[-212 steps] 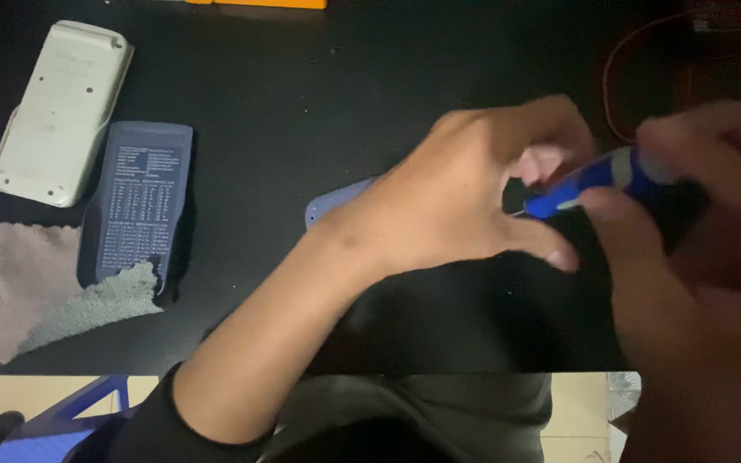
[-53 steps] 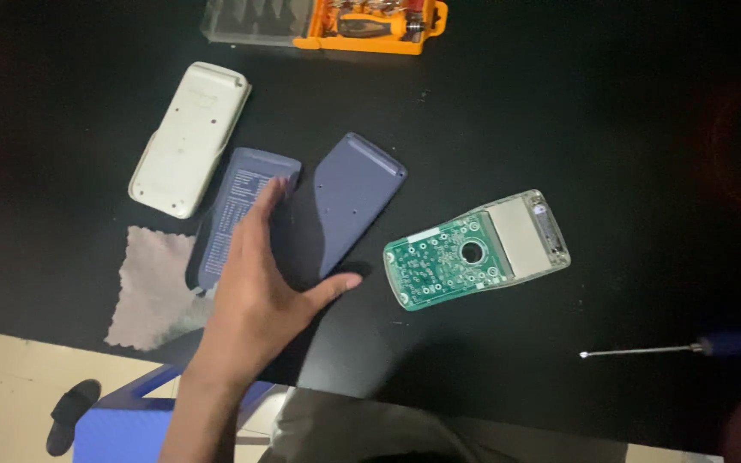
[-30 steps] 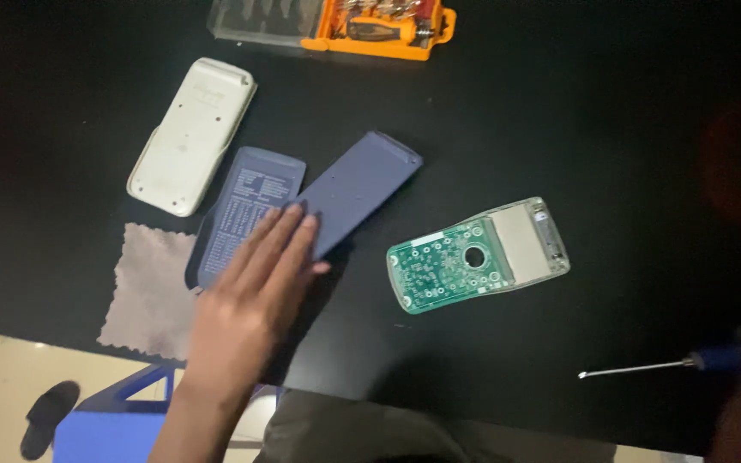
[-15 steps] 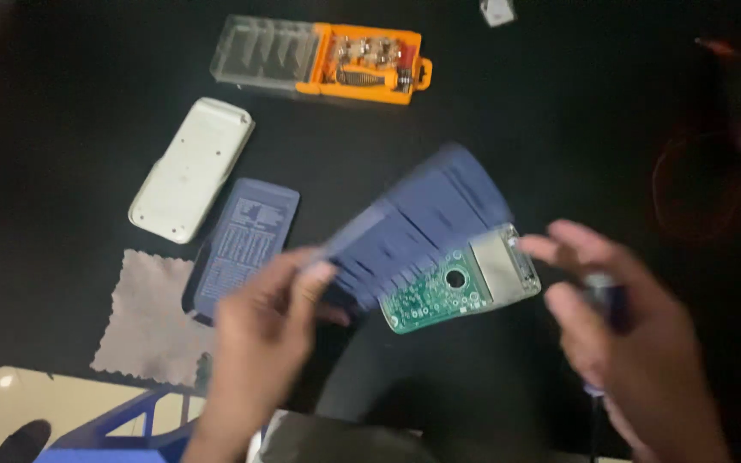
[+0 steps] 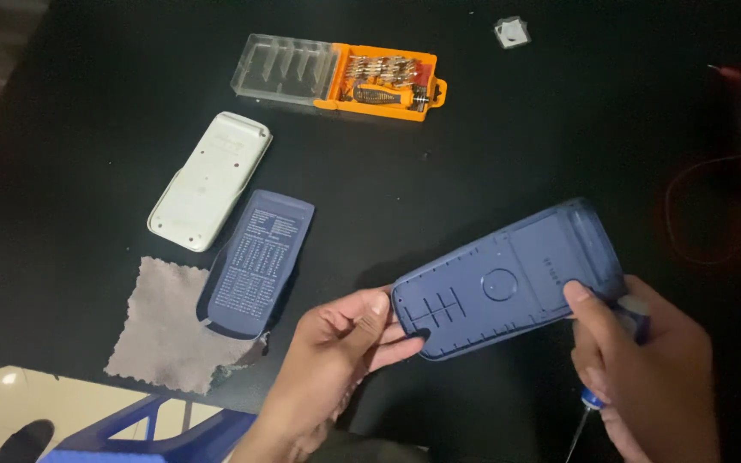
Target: Disassembling a scientific calculator by removing screws with precision screwdrivers and prying open the back cover.
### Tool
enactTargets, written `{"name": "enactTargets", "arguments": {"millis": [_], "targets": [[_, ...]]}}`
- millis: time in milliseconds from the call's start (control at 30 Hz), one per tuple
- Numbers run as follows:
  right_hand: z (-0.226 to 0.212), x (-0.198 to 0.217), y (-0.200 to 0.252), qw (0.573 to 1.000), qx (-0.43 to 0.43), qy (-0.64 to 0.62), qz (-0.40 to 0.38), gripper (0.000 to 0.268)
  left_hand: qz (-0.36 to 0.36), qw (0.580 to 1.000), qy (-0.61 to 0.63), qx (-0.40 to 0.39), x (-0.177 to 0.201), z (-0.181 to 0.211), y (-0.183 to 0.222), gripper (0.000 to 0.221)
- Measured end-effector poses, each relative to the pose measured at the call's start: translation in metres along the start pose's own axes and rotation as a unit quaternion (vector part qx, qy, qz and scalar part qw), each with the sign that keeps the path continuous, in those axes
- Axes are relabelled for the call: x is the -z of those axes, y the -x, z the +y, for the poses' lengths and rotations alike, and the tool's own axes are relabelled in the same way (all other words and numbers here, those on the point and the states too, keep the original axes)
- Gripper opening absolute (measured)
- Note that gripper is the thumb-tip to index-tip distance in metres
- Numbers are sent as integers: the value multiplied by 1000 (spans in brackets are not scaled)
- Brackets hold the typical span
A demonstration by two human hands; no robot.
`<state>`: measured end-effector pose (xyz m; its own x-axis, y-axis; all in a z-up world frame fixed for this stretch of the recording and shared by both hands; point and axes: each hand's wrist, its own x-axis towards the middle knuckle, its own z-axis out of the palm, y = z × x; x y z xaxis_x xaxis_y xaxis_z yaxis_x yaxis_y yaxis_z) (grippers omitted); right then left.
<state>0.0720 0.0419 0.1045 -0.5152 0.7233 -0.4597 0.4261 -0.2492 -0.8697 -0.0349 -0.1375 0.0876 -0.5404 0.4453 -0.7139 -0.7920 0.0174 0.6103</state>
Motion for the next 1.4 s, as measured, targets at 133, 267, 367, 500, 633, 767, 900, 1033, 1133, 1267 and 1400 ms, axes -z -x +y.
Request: {"name": "enactTargets", "arguments": {"millis": [133,267,367,500,633,767,900,1033,1133,1267,1400], "targets": [[14,6,-8,999,-14,-28,16,17,4,999,33,8,1,0,-1,49],[12,8,-20,997,-16,-64,34,9,2,994,92,-58,13,-19,-24,34],[27,40,-47,994,-14,-93,48,10,95,990,46,-91,9,4,-28,30],[91,108,-99,993,-11,-94,69,19,95,917,-188,-338,29,16,-77,17],[173,184,-162,985,-79,-124,93,28,105,733,-429,-517,25,32,-129,3],[160,176,-159,990,-73,-93,82,42,102,680,-486,-539,1,40,-162,7],[193,217,-192,954,0,283,98,77,108,656,-458,-591,-10,38,-191,5],[215,241,-186,785,217,579,41,155,110,638,-459,-608,-5,37,-204,12],[97,131,-119,912,72,394,88,80,91,634,-457,-617,0,37,-208,20],[115,154,-135,980,-152,44,119,58,65,663,-425,-612,6,44,-201,22],[142,190,-170,774,78,628,22,131,59,672,-463,-575,13,44,-206,28]]}}
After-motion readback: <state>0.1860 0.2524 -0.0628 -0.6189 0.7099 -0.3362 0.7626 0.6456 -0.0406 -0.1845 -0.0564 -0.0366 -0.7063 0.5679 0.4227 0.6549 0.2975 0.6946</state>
